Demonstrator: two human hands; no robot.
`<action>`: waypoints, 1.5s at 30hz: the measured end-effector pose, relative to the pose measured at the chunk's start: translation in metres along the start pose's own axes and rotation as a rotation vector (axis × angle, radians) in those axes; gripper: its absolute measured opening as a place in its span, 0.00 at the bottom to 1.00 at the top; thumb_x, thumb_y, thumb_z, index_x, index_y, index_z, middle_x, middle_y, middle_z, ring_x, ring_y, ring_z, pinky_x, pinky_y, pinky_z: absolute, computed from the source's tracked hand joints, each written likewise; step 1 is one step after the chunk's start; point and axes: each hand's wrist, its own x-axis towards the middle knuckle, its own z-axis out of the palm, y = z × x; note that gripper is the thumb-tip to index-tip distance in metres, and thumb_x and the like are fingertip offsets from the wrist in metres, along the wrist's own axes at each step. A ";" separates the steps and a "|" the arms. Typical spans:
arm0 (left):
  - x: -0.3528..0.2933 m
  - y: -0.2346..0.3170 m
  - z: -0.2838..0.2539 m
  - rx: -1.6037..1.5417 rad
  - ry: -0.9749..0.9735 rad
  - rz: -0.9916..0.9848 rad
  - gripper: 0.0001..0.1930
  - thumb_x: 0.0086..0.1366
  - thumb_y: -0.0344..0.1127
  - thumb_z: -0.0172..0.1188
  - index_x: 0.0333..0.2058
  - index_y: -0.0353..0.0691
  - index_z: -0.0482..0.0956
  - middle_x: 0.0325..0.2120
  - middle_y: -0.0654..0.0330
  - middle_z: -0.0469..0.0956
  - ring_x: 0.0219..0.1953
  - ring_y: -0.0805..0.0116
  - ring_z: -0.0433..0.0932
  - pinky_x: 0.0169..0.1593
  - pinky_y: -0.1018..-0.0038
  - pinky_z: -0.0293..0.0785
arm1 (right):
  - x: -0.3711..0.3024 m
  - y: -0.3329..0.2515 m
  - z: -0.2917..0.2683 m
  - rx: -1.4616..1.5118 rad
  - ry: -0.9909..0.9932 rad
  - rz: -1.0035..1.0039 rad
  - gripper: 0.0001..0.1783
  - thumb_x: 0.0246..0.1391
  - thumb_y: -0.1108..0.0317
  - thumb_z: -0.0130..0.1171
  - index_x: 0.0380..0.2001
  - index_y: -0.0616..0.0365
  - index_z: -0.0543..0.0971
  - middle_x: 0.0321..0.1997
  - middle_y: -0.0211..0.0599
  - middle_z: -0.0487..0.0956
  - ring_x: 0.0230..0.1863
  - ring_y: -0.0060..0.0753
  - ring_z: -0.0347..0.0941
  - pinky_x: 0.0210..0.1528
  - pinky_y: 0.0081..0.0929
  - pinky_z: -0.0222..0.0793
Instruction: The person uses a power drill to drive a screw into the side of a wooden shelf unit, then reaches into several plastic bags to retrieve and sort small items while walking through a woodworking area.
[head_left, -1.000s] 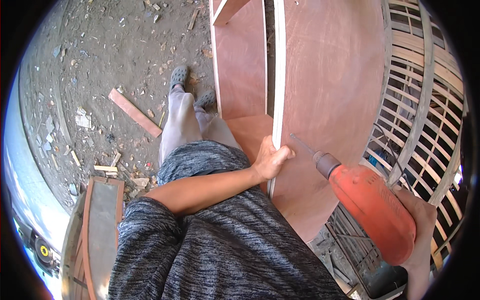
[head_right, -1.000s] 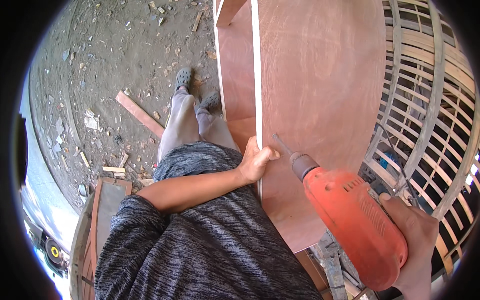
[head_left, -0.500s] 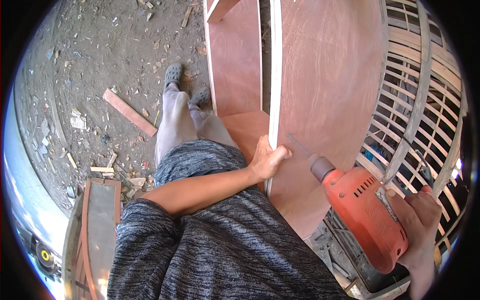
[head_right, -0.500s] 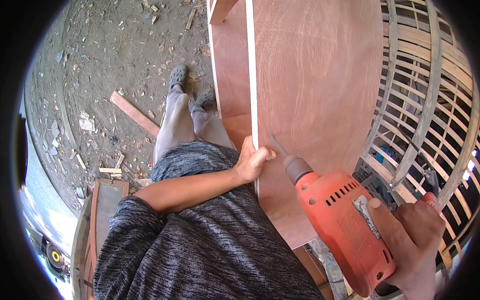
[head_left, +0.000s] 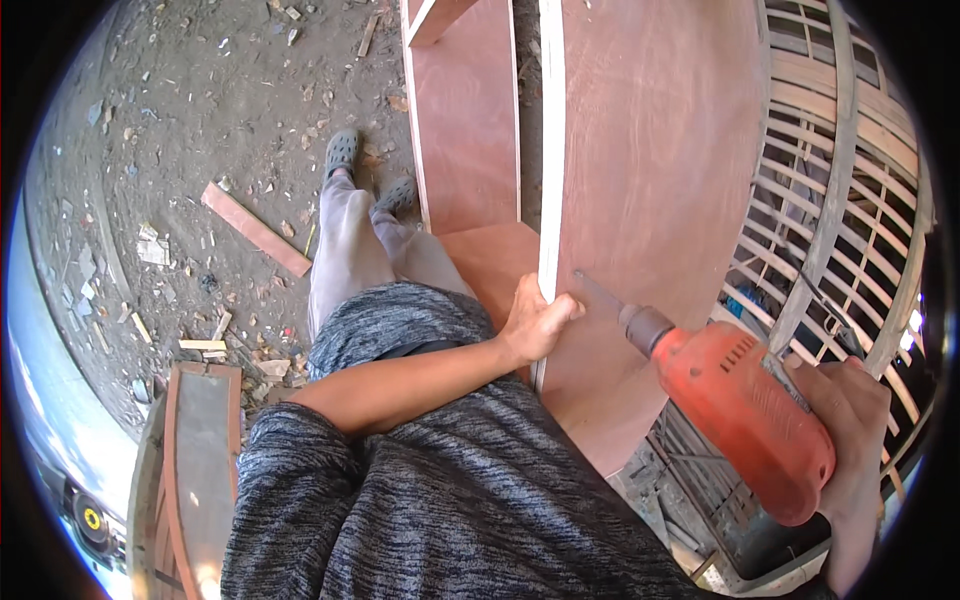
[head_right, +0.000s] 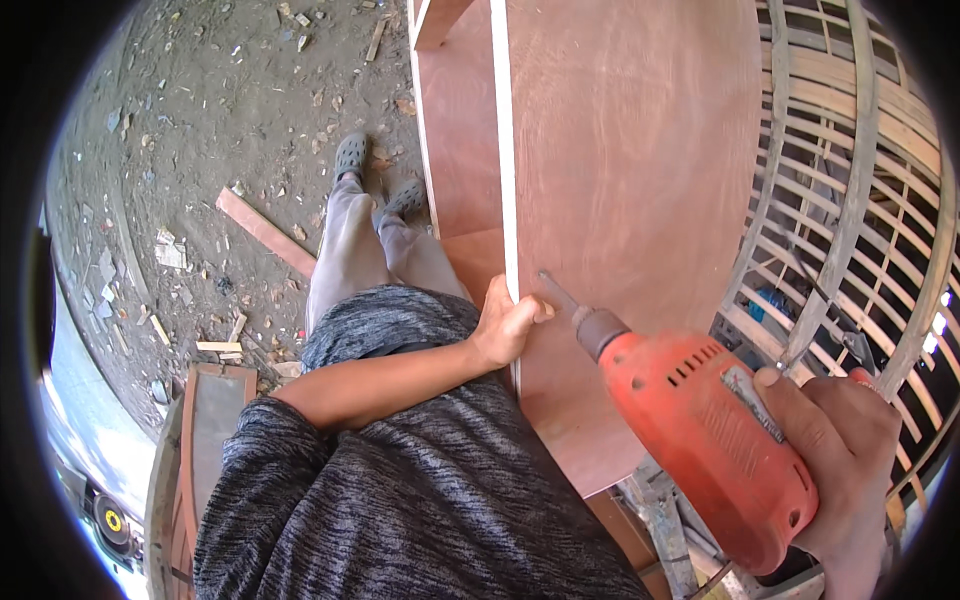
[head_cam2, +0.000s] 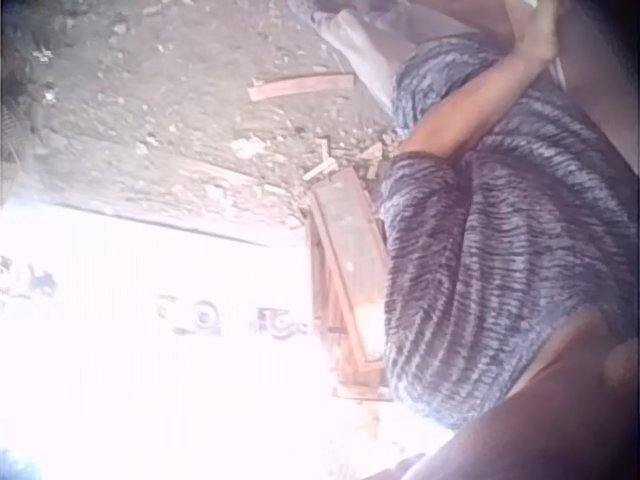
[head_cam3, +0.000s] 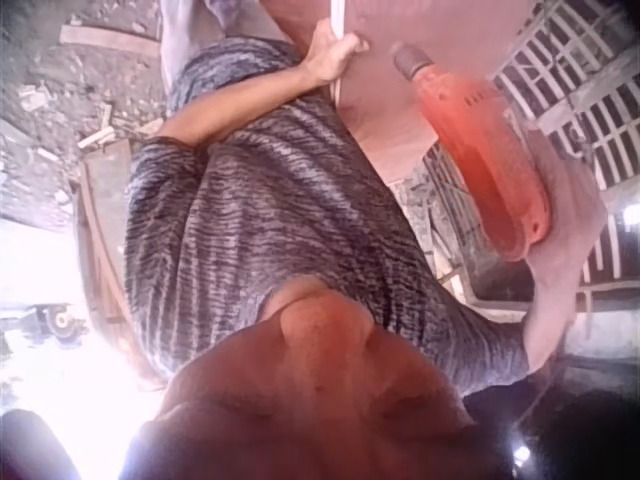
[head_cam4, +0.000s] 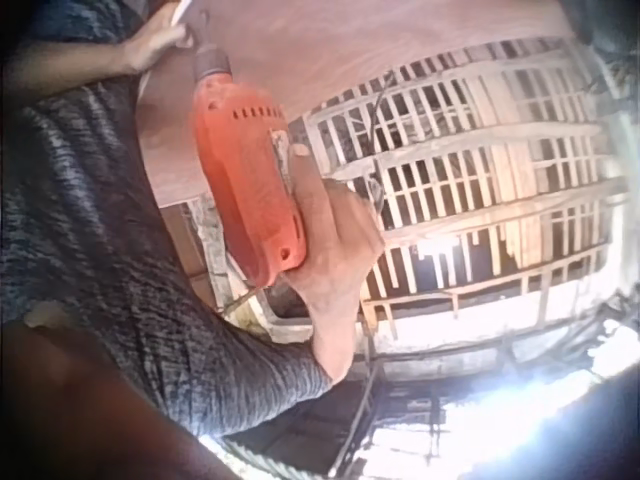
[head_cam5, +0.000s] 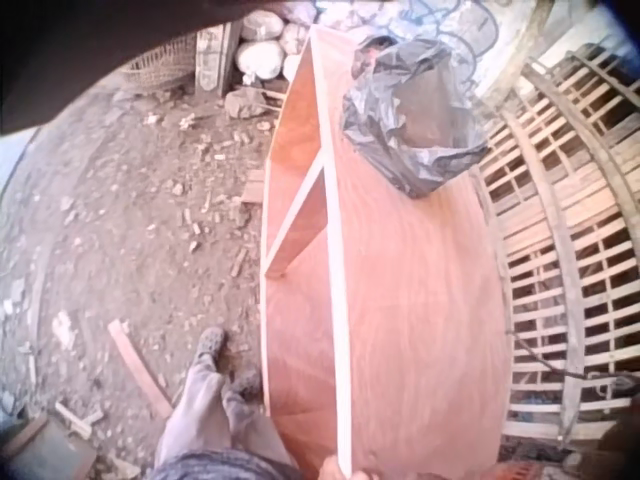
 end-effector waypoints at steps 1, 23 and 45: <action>-0.001 0.001 -0.005 0.015 0.012 -0.014 0.09 0.50 0.32 0.53 0.24 0.30 0.77 0.22 0.60 0.78 0.27 0.71 0.74 0.35 0.72 0.71 | 0.002 0.008 0.002 -0.007 -0.003 -0.041 0.31 0.38 0.60 0.73 0.49 0.61 0.81 0.21 0.35 0.74 0.21 0.39 0.72 0.27 0.38 0.62; 0.003 0.010 0.003 -0.157 -0.074 -0.038 0.05 0.54 0.29 0.54 0.28 0.33 0.76 0.25 0.65 0.75 0.31 0.75 0.72 0.39 0.75 0.71 | -0.038 -0.016 -0.021 -0.186 0.148 0.095 0.26 0.46 0.58 0.69 0.47 0.61 0.82 0.35 0.43 0.82 0.39 0.43 0.80 0.54 0.42 0.72; -0.012 0.055 -0.002 0.174 0.068 0.039 0.19 0.66 0.35 0.70 0.50 0.30 0.79 0.38 0.56 0.86 0.39 0.74 0.83 0.44 0.72 0.82 | -0.115 0.014 0.302 0.128 0.904 0.494 0.44 0.36 0.88 0.59 0.65 0.68 0.70 0.62 0.55 0.78 0.62 0.51 0.76 0.66 0.39 0.67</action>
